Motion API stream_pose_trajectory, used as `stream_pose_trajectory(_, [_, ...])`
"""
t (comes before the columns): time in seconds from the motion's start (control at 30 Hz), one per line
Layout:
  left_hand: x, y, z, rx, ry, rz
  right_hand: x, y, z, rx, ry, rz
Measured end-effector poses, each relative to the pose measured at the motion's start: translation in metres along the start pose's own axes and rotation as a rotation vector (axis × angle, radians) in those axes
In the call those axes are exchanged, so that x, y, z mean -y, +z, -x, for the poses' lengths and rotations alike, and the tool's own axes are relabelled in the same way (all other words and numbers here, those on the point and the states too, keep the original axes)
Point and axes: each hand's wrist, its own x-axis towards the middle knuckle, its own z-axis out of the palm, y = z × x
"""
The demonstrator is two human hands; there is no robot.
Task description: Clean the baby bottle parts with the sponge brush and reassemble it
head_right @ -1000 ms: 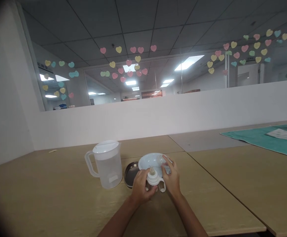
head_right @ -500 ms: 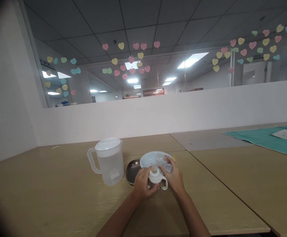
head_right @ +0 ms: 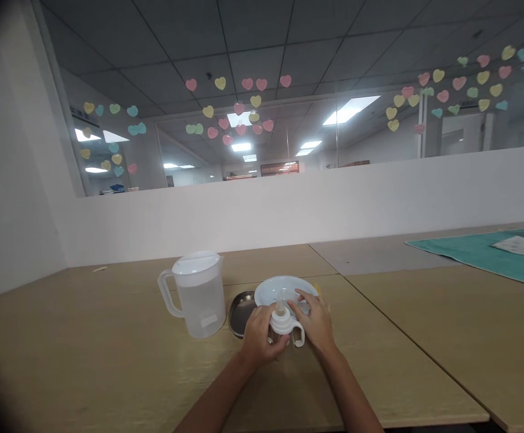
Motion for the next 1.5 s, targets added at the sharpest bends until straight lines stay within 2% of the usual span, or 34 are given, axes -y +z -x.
stream_pose_trajectory(0.1, [0.0, -0.001, 0.0, 0.0, -0.006, 0.009, -0.002, 0.002, 0.0, 0.0, 0.04, 0.043])
stream_pose_trajectory(0.5, [0.0, -0.003, 0.0, -0.005, -0.011, 0.031, -0.02, 0.016, 0.002, 0.055, 0.012, 0.251])
stream_pose_trajectory(0.63, [0.0, -0.003, 0.0, 0.0, -0.013, 0.029, -0.013, 0.01, 0.003, -0.052, -0.003, 0.219])
stream_pose_trajectory(0.73, [-0.001, -0.003, 0.0, -0.011, -0.018, 0.024, 0.0, 0.001, 0.006, -0.137, -0.109, 0.03])
stream_pose_trajectory(0.8, [-0.002, -0.002, 0.0, -0.012, -0.03, 0.038, 0.01, -0.002, 0.01, -0.081, -0.251, -0.082])
stream_pose_trajectory(0.9, [0.0, 0.002, 0.002, -0.015, -0.058, 0.081, 0.023, 0.001, 0.018, 0.035, -0.412, -0.104])
stream_pose_trajectory(1.1, [0.007, 0.006, 0.008, 0.04, -0.047, 0.238, 0.029, 0.008, 0.024, 0.09, -0.309, -0.176])
stream_pose_trajectory(1.3, [0.006, 0.004, 0.009, 0.056, -0.068, 0.286, 0.024, 0.006, 0.021, 0.173, -0.32, -0.333])
stream_pose_trajectory(1.4, [0.006, 0.002, 0.009, 0.059, -0.09, 0.296, 0.016, 0.008, 0.019, 0.134, -0.313, -0.374])
stream_pose_trajectory(1.5, [0.006, 0.003, 0.009, 0.069, -0.076, 0.272, 0.008, 0.007, 0.017, 0.034, -0.259, -0.349])
